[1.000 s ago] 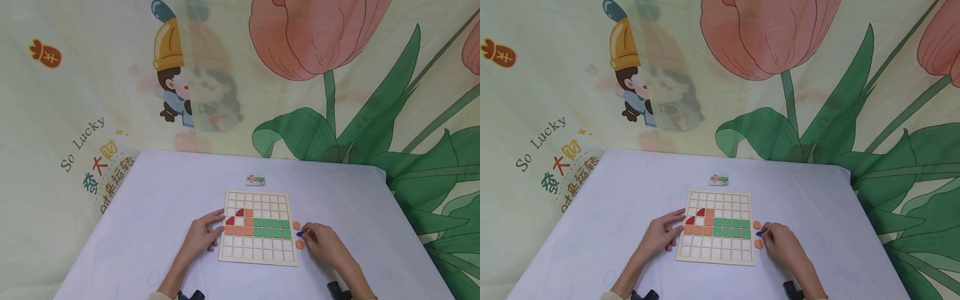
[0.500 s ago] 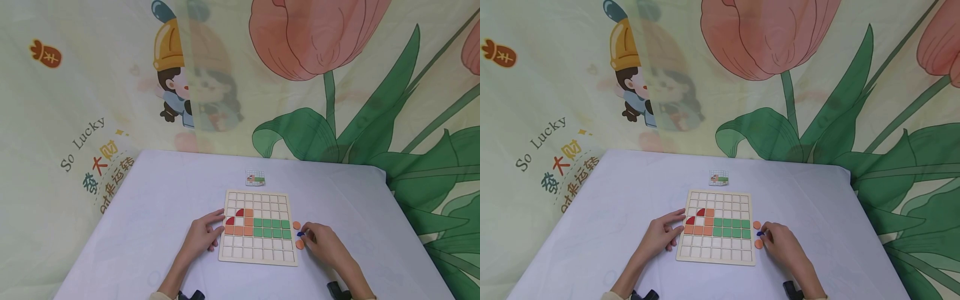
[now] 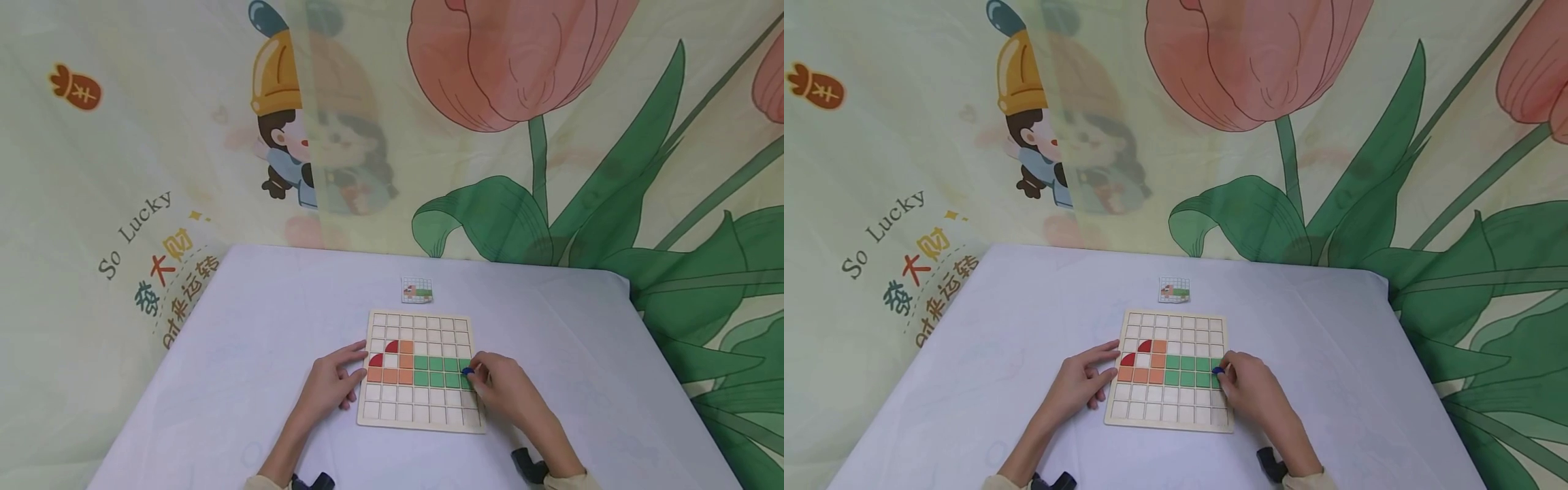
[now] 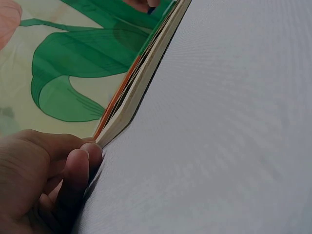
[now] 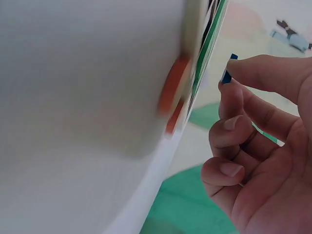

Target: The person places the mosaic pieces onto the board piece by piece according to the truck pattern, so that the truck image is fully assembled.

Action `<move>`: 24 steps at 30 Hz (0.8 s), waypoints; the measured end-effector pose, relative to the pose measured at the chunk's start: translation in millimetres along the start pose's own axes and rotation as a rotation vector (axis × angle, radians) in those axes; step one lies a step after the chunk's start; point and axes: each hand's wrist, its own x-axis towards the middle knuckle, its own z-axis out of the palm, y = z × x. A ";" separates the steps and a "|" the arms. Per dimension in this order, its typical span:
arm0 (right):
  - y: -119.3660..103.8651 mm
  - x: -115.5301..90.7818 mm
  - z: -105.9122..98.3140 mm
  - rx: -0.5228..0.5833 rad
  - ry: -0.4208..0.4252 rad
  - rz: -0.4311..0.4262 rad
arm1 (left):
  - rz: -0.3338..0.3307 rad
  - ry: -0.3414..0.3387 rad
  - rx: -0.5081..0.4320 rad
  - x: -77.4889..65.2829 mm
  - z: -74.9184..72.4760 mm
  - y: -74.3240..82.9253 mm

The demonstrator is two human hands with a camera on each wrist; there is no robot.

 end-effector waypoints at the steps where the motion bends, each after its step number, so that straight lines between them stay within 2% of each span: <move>1: -4.7 1.4 2.0 0.001 0.002 -0.015 | 0.000 0.001 0.001 0.1 0.0 0.1; 10: -37.8 11.2 19.3 0.029 -0.011 -0.084 | -0.005 0.000 0.007 -0.1 0.3 0.1; 24: -60.7 29.5 36.3 0.038 -0.005 -0.219 | -0.010 -0.012 -0.001 0.7 -0.4 -0.8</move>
